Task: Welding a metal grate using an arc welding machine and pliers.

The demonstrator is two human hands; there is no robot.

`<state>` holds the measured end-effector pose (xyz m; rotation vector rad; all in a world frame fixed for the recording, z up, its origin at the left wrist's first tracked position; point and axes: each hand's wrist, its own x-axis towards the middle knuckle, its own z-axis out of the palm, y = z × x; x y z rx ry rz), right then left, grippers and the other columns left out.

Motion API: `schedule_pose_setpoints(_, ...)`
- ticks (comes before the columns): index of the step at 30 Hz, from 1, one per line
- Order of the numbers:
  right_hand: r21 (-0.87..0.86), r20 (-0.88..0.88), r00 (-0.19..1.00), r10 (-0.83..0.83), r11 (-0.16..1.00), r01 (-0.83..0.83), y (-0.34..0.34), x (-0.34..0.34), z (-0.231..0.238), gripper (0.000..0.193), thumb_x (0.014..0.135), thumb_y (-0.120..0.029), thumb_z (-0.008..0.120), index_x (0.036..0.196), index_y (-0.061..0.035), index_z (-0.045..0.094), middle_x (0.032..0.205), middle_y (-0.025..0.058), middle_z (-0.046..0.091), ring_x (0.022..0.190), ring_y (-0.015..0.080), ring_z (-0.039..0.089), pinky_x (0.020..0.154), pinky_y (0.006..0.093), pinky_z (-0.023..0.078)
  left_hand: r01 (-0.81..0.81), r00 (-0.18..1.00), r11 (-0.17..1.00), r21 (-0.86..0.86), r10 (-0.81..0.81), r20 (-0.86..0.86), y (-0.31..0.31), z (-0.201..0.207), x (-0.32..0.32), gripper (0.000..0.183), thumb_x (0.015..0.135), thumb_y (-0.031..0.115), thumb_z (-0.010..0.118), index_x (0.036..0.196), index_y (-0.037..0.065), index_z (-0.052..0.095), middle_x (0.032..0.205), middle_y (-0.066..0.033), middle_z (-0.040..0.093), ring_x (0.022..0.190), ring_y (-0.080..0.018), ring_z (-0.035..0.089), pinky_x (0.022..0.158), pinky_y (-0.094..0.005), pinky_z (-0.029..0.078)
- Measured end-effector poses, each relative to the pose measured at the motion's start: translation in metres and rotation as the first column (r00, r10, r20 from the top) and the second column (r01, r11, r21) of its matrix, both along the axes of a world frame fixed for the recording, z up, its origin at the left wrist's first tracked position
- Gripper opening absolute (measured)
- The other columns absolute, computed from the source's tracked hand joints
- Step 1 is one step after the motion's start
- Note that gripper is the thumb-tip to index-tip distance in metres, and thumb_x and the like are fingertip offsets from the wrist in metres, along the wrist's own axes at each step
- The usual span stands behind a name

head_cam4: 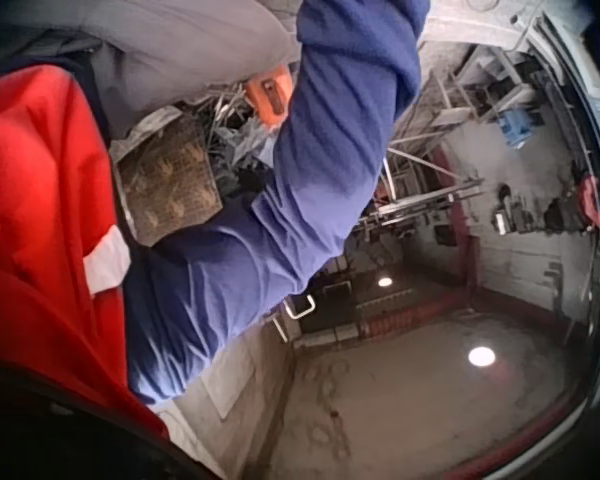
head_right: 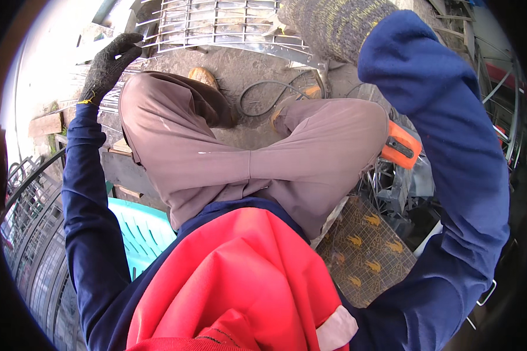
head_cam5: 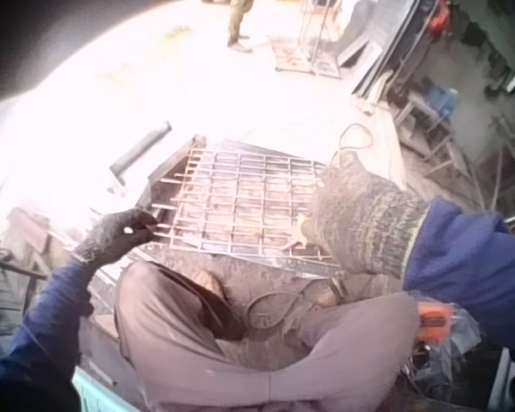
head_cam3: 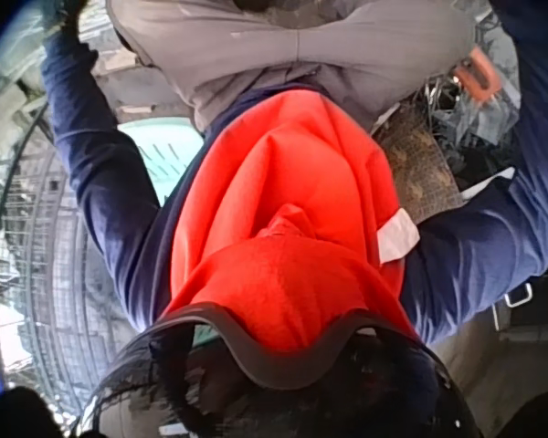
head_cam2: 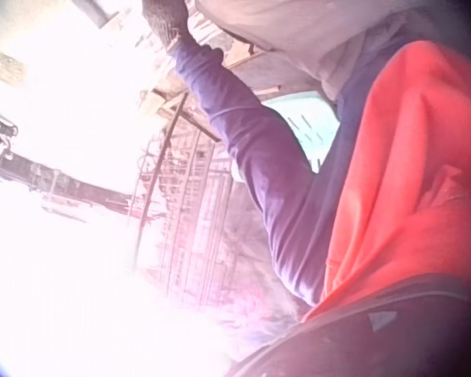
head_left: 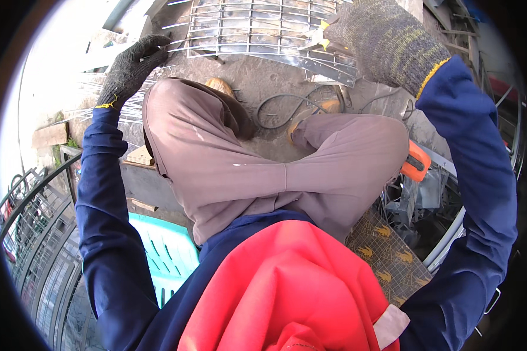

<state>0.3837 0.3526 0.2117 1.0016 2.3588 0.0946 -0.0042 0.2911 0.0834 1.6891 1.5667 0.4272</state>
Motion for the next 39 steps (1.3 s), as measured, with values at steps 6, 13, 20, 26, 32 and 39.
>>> schedule_pose_setpoints(6, -0.384, -0.132, 0.951, -0.281, 0.898, 0.212, 0.067, -0.010, -0.088, 0.037, 0.089, -0.024, 0.069, 0.126, -0.0169, 0.068, 0.112, 0.0098, 0.070, 0.112, 0.0256, 0.062, 0.103, 0.0454, 0.045, 0.016, 1.000, 1.000, 0.017, -0.015, -0.020, 0.000, -0.009, -0.009, 0.032, 0.100, 0.021, 0.064, 0.129, 0.008, 0.064, 0.118, -0.0088, 0.071, 0.112, -0.0163, 0.064, 0.099, -0.0332, 0.048)
schedule_pose_setpoints(13, -0.798, -0.139, 0.737, -0.662, 0.515, 0.312, 0.105, 0.079, -0.160, 0.035, 0.092, -0.026, 0.066, 0.126, -0.0167, 0.068, 0.107, 0.0105, 0.071, 0.101, 0.0255, 0.067, 0.092, 0.0431, 0.053, 0.042, 0.999, 0.999, 0.025, -0.041, -0.017, 0.016, -0.006, 0.007, 0.031, 0.101, 0.019, 0.061, 0.129, 0.007, 0.064, 0.119, -0.0099, 0.072, 0.111, -0.0170, 0.066, 0.098, -0.0326, 0.050)
schedule_pose_setpoints(20, -0.433, -0.305, 0.896, -0.322, 0.885, 0.170, 0.013, 0.080, 0.002, 0.040, 0.090, -0.023, 0.070, 0.129, -0.0129, 0.065, 0.106, 0.0108, 0.071, 0.094, 0.0239, 0.068, 0.085, 0.0388, 0.055, -0.023, 0.999, 0.996, -0.083, 0.020, -0.031, -0.005, 0.004, -0.007, 0.034, 0.098, 0.021, 0.067, 0.129, 0.006, 0.064, 0.117, -0.0074, 0.069, 0.110, -0.0167, 0.062, 0.099, -0.0341, 0.048)
schedule_pose_setpoints(26, -0.429, -0.375, 0.477, -0.795, 0.605, 0.671, -0.044, 0.119, 0.047, 0.036, 0.093, -0.022, 0.070, 0.126, -0.0084, 0.063, 0.105, 0.0086, 0.068, 0.093, 0.0138, 0.064, 0.083, 0.0332, 0.052, -0.022, 0.999, 0.989, -0.143, 0.028, 0.045, -0.010, 0.007, 0.022, 0.029, 0.094, 0.015, 0.071, 0.120, 0.004, 0.067, 0.098, -0.0085, 0.070, 0.091, -0.0137, 0.066, 0.087, -0.0319, 0.052)
schedule_pose_setpoints(32, -0.406, -0.459, 0.297, -0.838, 0.495, 0.768, -0.122, 0.139, 0.006, 0.040, 0.087, -0.018, 0.076, 0.122, -0.0047, 0.064, 0.106, 0.0162, 0.067, 0.086, 0.0311, 0.068, 0.077, 0.0390, 0.053, -0.094, 0.988, 0.985, -0.147, 0.111, 0.109, -0.016, 0.013, 0.016, 0.025, 0.093, 0.010, 0.070, 0.117, 0.002, 0.068, 0.102, -0.0073, 0.071, 0.093, -0.0131, 0.065, 0.088, -0.0320, 0.052)
schedule_pose_setpoints(39, 0.188, -0.617, 0.673, -0.409, 0.753, 0.630, -0.159, 0.131, -0.053, 0.047, 0.080, -0.009, 0.078, 0.122, 0.0033, 0.061, 0.119, 0.0195, 0.064, 0.110, 0.0391, 0.060, 0.097, 0.0471, 0.046, -0.130, 0.991, 0.983, -0.131, 0.123, -0.061, -0.014, 0.026, 0.031, 0.028, 0.094, 0.010, 0.070, 0.120, 0.000, 0.066, 0.112, -0.0121, 0.071, 0.104, -0.0166, 0.066, 0.093, -0.0325, 0.051)
